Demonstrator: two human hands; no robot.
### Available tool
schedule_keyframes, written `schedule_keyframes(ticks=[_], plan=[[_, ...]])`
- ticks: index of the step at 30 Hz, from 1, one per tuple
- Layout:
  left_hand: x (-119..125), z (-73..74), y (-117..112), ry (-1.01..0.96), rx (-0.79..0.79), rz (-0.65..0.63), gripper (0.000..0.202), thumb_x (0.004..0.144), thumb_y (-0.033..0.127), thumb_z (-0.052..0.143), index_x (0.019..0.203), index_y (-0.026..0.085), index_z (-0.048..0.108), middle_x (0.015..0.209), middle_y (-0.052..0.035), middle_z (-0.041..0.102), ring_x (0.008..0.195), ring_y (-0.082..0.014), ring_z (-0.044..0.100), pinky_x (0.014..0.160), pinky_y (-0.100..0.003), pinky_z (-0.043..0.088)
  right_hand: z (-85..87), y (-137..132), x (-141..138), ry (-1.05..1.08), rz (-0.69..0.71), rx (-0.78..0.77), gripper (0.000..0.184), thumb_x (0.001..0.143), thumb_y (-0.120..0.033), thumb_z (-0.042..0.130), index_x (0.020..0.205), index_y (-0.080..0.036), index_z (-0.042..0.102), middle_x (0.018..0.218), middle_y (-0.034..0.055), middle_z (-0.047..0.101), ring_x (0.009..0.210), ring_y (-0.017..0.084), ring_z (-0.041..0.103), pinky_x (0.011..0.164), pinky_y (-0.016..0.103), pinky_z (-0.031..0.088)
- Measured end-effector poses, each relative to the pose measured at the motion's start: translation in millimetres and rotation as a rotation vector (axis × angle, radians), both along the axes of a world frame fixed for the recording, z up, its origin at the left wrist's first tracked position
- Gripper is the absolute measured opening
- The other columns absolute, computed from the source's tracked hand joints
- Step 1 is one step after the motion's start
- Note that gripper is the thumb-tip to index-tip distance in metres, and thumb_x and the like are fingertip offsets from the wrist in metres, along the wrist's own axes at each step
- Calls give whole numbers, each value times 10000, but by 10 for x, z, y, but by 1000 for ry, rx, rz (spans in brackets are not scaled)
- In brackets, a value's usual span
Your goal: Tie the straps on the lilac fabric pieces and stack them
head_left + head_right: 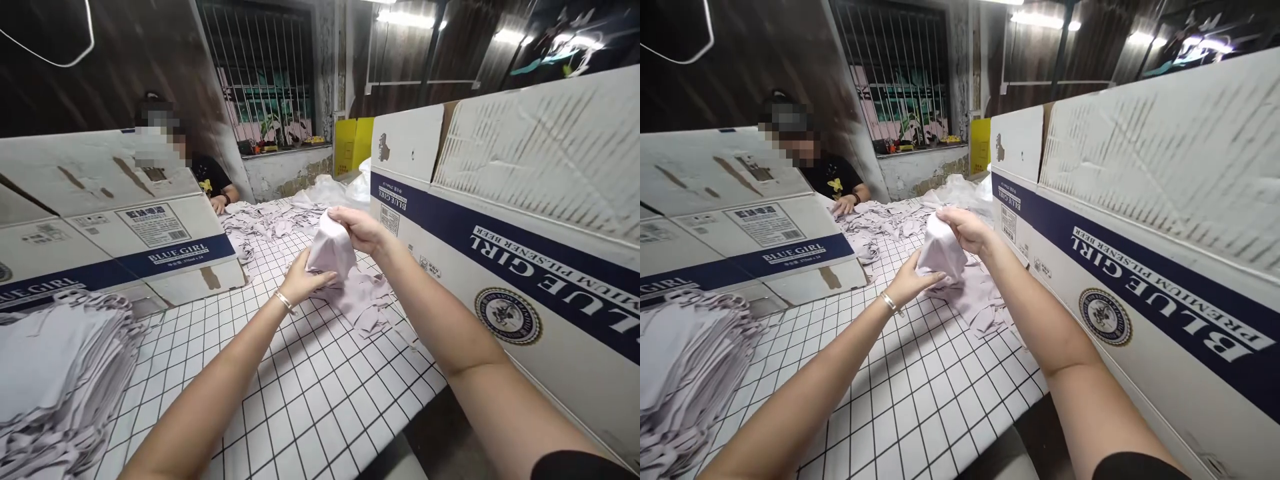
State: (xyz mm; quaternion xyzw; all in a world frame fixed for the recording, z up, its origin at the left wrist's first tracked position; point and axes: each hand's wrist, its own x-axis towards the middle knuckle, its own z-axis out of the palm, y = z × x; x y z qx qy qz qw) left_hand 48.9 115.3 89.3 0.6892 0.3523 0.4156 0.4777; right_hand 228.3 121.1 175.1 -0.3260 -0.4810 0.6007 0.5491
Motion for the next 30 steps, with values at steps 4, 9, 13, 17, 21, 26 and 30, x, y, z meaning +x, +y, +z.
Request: schedule_keyframes(ticks=[4,9,13,17,21,26,30], plan=[[-366,115,-494,-165,-150,58,251,717,398,746,806,171,687,846,-43,658,849,-190,586,793,-315,470,71,-306,-162,137,150,-143,53,887,-163,558,896,-118,585,719,27,637,619,128,612,580,231,539],[-963,289,-1066,-399,-471,28,182,764,315,737,761,153,655,743,-11,620,671,-96,549,640,-202,464,-264,-531,-403,303,177,-266,206,962,-129,392,936,-99,594,748,48,672,714,126,653,724,244,567],[-1235,297,-1224,-413,-637,-67,244,813,333,692,961,139,680,834,-66,672,719,-143,614,639,-241,512,-420,-663,-659,286,196,-320,111,933,-157,495,866,-136,580,684,10,650,662,112,630,681,220,561],[-1299,310,-1250,-448,-656,-179,259,843,364,658,964,135,679,791,-59,675,669,-130,624,637,-239,519,-312,-719,-869,216,260,-285,73,882,-154,583,809,-145,574,655,-3,640,612,109,609,619,214,546],[-1247,453,-1226,-596,-488,-120,270,806,187,686,1076,188,666,911,-21,689,761,-96,632,702,-192,510,-167,-685,-960,141,241,-222,68,834,-122,635,806,-145,578,677,-9,641,611,88,599,601,178,526],[-1181,618,-1164,-532,-449,0,256,719,107,744,967,143,692,843,-21,683,720,-92,617,678,-199,500,-114,-668,-930,-1,160,-123,137,791,-169,696,823,-170,563,705,-7,640,613,98,600,575,200,525],[-1148,689,-1105,-597,-392,-51,234,760,152,721,991,143,686,867,-19,678,710,-79,590,646,-180,477,-27,-681,-902,37,113,-113,167,755,-164,716,815,-168,560,681,-20,631,588,85,585,557,188,513]])
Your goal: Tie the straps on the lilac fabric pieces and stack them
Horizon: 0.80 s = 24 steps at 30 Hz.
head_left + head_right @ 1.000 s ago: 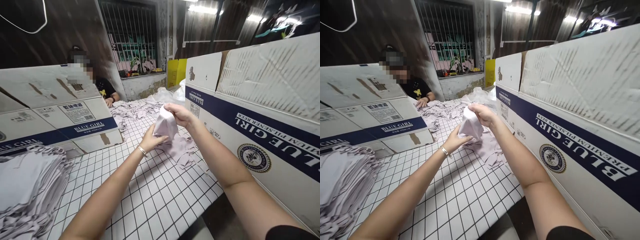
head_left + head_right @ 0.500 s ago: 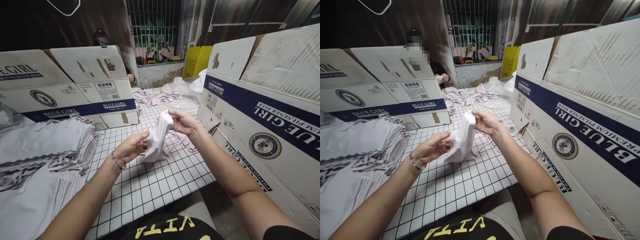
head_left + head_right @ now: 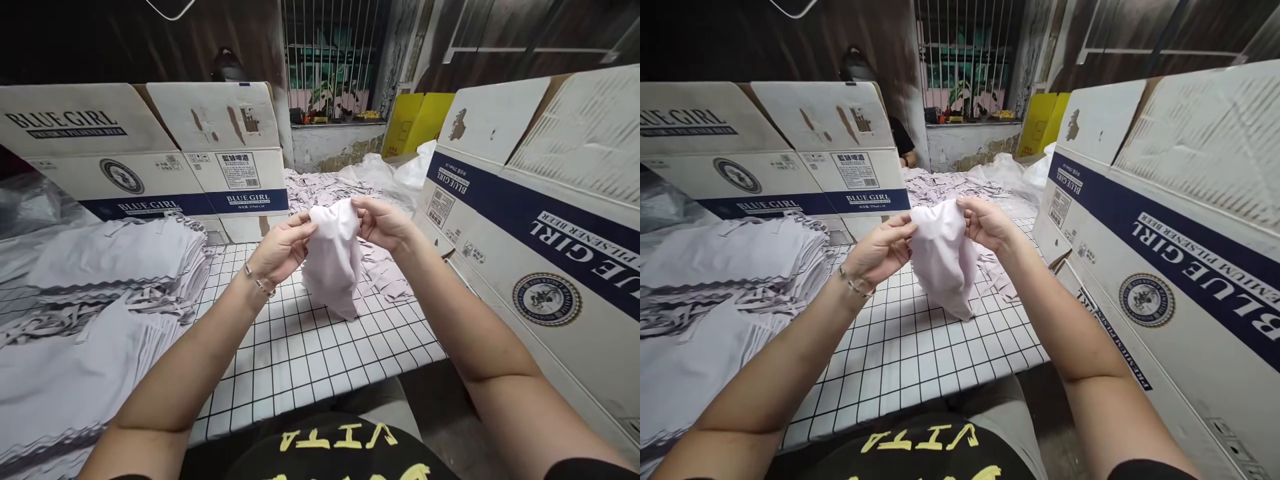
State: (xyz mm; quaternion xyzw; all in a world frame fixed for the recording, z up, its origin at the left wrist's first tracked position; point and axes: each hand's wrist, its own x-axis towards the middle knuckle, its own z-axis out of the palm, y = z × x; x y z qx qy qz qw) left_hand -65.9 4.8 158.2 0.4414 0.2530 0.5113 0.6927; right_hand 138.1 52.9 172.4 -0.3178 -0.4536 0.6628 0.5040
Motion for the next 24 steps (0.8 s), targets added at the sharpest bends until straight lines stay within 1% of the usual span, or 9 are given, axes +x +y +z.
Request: schedule_keyframes(ticks=[4,6,8,11,13,16,19,21,24], plan=[[17,122,93,-43,-143,-23,200,823,246,684,969,113,652,851,-38,652,703,-94,583,637,-201,483,218,-22,-48,37,32,75,174,726,-145,717,792,-169,558,712,-21,636,643,89,596,603,193,518],[-22,160,71,-49,-117,24,220,818,216,682,1014,128,634,918,-43,650,751,-106,595,666,-209,492,284,-92,-59,21,43,122,175,721,-145,719,782,-171,557,742,-16,639,667,89,591,612,193,509],[-106,96,-61,-47,-44,60,306,814,190,676,1112,183,611,1021,-37,644,838,-126,609,722,-228,505,213,-242,-22,-17,84,131,176,724,-170,727,777,-173,559,765,-10,634,667,85,574,601,190,489],[-270,-285,-461,20,-25,-80,448,797,218,691,1227,277,578,1133,-45,631,1004,-199,616,874,-330,512,-255,-631,134,-111,190,24,221,707,-215,750,733,-180,533,694,-29,579,604,75,517,559,190,434],[-353,-659,-795,127,-52,-304,449,786,267,709,1223,283,606,1195,-72,622,1110,-248,593,983,-401,467,-729,-962,273,-176,217,-142,277,672,-210,774,721,-186,502,612,-56,508,575,76,484,564,197,409],[-390,-1121,-1209,443,-21,-597,416,829,295,668,1242,285,622,1357,-78,546,1293,-260,475,1112,-407,344,-1353,-1412,471,-237,172,-365,313,687,-227,777,827,-199,498,567,-92,422,506,56,392,510,178,317],[-359,-1303,-1312,681,132,-718,410,889,285,579,1299,296,577,1439,-45,479,1348,-227,416,1134,-381,315,-1613,-1634,620,-314,100,-392,315,751,-299,742,913,-217,484,612,-81,448,519,68,388,504,191,287],[-328,-1331,-1162,824,283,-612,382,912,253,518,1289,261,576,1371,-56,538,1271,-211,488,1094,-375,365,-1612,-1657,691,-377,64,-327,305,789,-334,711,956,-228,479,696,-56,499,573,83,430,533,204,315],[-266,-1366,-703,1176,525,-161,362,893,147,445,1214,195,604,1242,-99,598,1173,-232,525,1040,-429,382,-1523,-1629,761,-501,-26,-217,308,801,-356,701,973,-235,475,819,-24,549,661,105,486,578,220,365]])
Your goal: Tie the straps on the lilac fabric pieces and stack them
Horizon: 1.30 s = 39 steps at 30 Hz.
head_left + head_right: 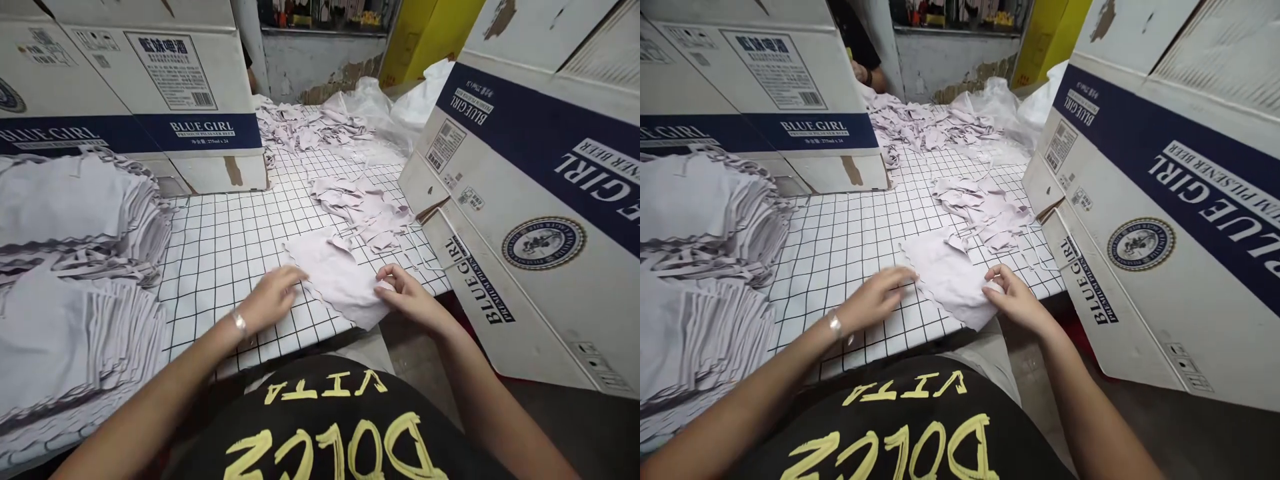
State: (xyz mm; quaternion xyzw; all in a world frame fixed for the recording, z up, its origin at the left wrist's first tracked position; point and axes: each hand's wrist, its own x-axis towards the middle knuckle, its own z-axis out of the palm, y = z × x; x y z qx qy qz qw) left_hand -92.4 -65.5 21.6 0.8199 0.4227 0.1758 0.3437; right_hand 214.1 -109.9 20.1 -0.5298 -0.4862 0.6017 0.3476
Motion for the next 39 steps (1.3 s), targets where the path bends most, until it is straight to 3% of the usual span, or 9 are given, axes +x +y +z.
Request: schedule_keyframes(ticks=[2,5,11,16,19,23,26,31,39], plan=[[72,-30,321,153,220,89,389,856,99,428,1183,194,614,1264,-115,573,1191,-269,491,1018,-485,355,48,14,33,-58,-40,41,320,790,-359,714,971,-232,483,864,-7,562,713,124,517,602,232,394],[264,-53,571,284,293,-114,413,817,163,498,1210,242,595,1315,-92,532,1200,-294,464,981,-507,335,85,28,74,-3,-89,25,335,785,-362,722,994,-232,495,885,7,574,727,135,550,608,243,426],[753,-80,302,235,284,-315,808,710,536,652,1405,203,408,1359,-146,483,1154,-347,477,932,-505,351,206,155,88,205,-170,68,369,732,-317,772,982,-240,512,852,-8,562,645,104,537,542,211,415],[897,-91,365,88,363,-256,370,845,303,523,1186,208,631,1125,-105,640,1004,-267,579,872,-407,420,333,537,120,183,-138,109,434,686,-364,782,1008,-242,517,810,-6,548,646,129,539,548,238,433],[951,-2,579,41,361,-132,315,913,215,392,1004,182,692,949,-83,674,881,-196,610,801,-322,471,300,834,164,-76,-236,249,489,688,-431,741,1064,-233,499,909,38,567,774,194,570,661,335,492],[1064,287,844,-40,360,175,225,818,132,480,862,156,699,856,-53,699,811,-181,631,746,-297,490,174,952,-70,-587,-578,638,780,632,-456,759,1271,-233,372,1319,139,443,1177,306,462,959,492,421],[1145,609,952,7,479,271,176,768,134,530,803,149,702,842,-55,704,810,-192,631,766,-308,489,67,847,-504,-769,-556,822,906,671,-488,716,1386,-248,216,1444,163,320,1319,338,334,1046,545,318],[1154,1222,988,255,710,323,202,788,132,519,870,126,704,913,-98,691,850,-219,623,795,-341,480,-35,897,-1034,-932,-624,897,850,737,-431,614,1405,-248,122,1513,193,178,1377,363,241,1055,582,253],[643,1996,1028,531,770,558,270,808,130,497,970,152,711,943,-95,690,921,-244,611,844,-362,472,-4,1151,-971,-1040,-557,876,735,681,-206,586,1354,-198,289,1502,183,241,1343,358,289,1080,585,199]])
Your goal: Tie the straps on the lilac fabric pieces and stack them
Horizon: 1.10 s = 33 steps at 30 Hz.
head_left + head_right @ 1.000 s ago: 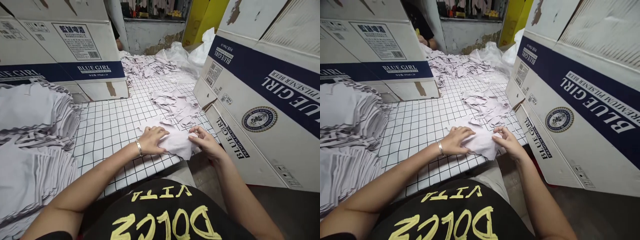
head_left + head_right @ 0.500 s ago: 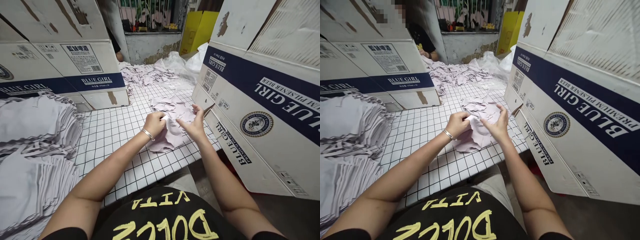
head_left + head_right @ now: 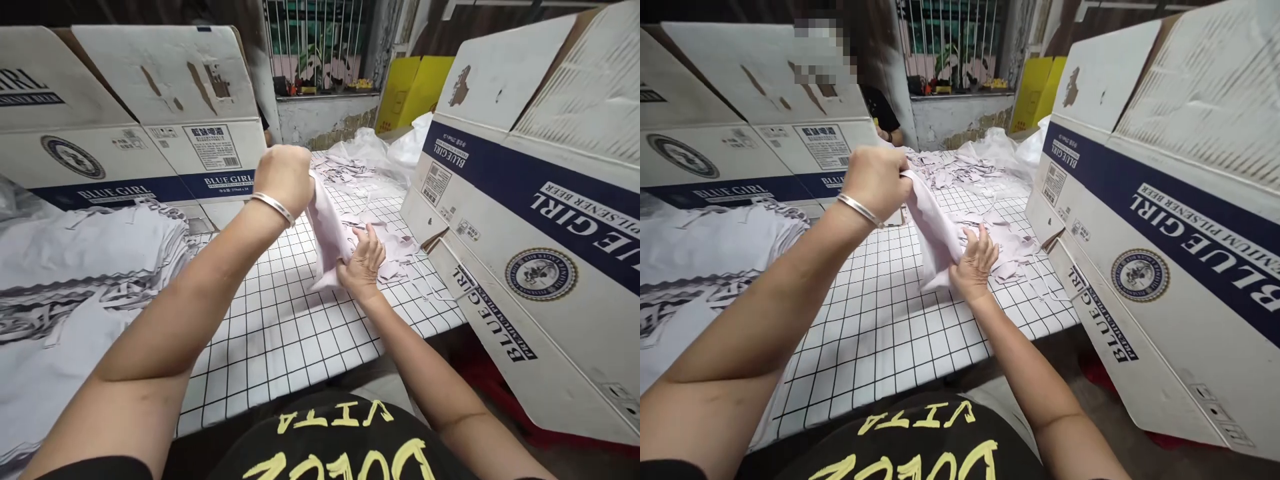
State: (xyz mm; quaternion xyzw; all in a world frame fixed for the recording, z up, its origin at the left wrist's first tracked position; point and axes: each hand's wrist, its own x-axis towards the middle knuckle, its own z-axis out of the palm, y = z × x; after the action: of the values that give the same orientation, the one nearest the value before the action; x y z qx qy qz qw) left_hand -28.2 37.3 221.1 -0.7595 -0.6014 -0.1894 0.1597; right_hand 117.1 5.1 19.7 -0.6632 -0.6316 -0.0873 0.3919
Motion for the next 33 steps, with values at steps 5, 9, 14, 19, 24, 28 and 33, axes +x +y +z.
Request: schedule_keyframes(ticks=[5,9,14,19,24,28,33], plan=[[-516,295,214,92,-32,161,264,778,130,533,967,122,716,899,-104,683,932,-269,591,840,-376,459,326,154,181,-3,204,-266,600,674,-164,589,1251,-249,447,1208,120,560,1099,333,508,905,510,402],[-658,497,278,127,-80,162,200,771,160,575,900,99,715,855,-98,658,909,-251,579,840,-363,451,748,326,-103,138,370,-117,531,731,-347,651,1211,-259,443,1103,79,613,1025,300,546,883,471,418],[-416,574,165,122,-134,162,201,769,256,651,892,102,696,865,-101,603,990,-302,577,847,-372,432,1224,487,-903,174,444,147,517,846,-416,532,1300,-258,344,1293,97,505,1151,284,477,920,441,385],[-566,594,154,93,-118,191,271,768,319,657,934,107,685,902,-108,596,1046,-359,570,871,-427,421,1262,688,-967,25,305,-18,376,748,-154,534,1111,-230,469,1122,92,587,1052,301,498,873,441,374],[-1093,671,428,135,-147,306,241,661,260,716,865,132,709,811,-112,631,966,-322,588,842,-386,446,1149,901,-336,77,448,-470,396,611,-92,598,967,-233,495,961,45,623,769,212,566,623,303,416],[-1365,726,640,186,-255,351,125,625,247,723,717,166,699,671,-71,635,827,-250,603,746,-296,464,1373,1119,32,61,468,-465,363,585,-93,633,902,-221,511,813,16,612,676,175,546,543,260,373],[-1330,839,667,167,-353,367,93,699,222,654,664,143,688,621,-40,644,649,-153,564,671,-258,455,1576,1381,72,349,493,-451,303,678,-104,604,957,-202,541,888,70,623,721,196,569,594,304,443]])
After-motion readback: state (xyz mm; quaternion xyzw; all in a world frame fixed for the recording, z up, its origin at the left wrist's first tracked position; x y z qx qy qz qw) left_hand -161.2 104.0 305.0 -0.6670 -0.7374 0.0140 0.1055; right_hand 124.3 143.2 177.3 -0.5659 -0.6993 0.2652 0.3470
